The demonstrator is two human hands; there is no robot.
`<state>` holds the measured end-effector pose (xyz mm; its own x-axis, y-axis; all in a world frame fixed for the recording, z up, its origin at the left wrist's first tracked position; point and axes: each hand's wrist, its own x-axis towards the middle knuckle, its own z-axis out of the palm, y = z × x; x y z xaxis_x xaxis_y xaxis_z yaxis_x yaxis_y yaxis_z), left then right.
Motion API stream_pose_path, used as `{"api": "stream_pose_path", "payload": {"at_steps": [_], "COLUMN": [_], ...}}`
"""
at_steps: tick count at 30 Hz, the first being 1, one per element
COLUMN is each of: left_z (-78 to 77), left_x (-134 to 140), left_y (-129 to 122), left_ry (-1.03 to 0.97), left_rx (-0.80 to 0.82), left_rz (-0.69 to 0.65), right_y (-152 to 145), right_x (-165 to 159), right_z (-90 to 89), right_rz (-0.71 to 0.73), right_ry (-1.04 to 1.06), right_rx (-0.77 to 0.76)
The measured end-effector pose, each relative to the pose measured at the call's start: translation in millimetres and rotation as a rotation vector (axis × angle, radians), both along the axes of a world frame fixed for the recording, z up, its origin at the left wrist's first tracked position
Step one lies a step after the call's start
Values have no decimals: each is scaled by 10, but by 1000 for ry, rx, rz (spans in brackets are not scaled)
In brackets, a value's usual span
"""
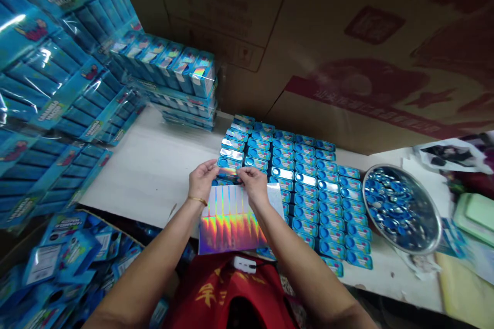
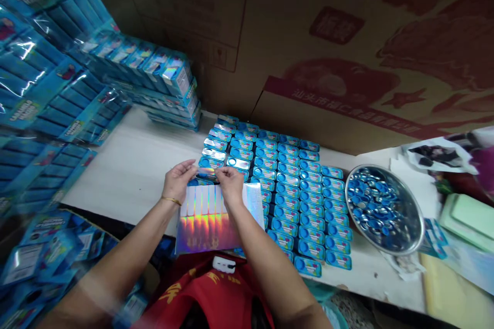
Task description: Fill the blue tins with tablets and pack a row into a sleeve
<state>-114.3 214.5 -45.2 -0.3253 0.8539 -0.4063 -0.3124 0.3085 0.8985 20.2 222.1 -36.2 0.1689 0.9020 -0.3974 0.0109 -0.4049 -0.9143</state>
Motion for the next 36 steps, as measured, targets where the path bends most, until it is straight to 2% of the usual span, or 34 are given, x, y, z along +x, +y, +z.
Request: {"api": "stream_pose_path", "payload": {"at_steps": [4,9,14,18,21,23,25,27,28,30,32,34,36], "left_z": [-170,-349,-481,-571,-600,-551,-428,-254,-164,-13,68,74,34], "left_x": [-133,-178,-166,-152,-201,-266,-314,-292,-244,-77,148,369,538], "left_y": [226,404,443,423,386,355,311,238,186,56,-87,-206,-280], "left_ry": [142,214,240,286,362,435,505,628,736,959,1112,1195,1244], "left_rx": [33,59,50,33,19,19,34,99,160,277,331,321,273], "left_rz": [0,-35,-78,-101,-132,-152,-155,-224,-316,-578,-764,-832,-815], "right_y": [76,162,206,195,155,138,140,147,142,100,12,-97,-197], "right_x": [-160,-218,-204,-142,-88,-46,43,224,352,653,939,1136,1226], "right_z": [-114,-165,-213,-161,-112,-103,-104,-95,-82,-39,5,22,-2], "right_rz": [29,99,209,309,489,633,697,644,581,461,462,584,721], "right_ry": [-297,-693,-901,-1047,-1160,-1207,-1198,-1125,-1075,-979,-929,-965,-1066], "right_rx": [118,237,235,239,327,386,398,380,378,416,488,520,509]}}
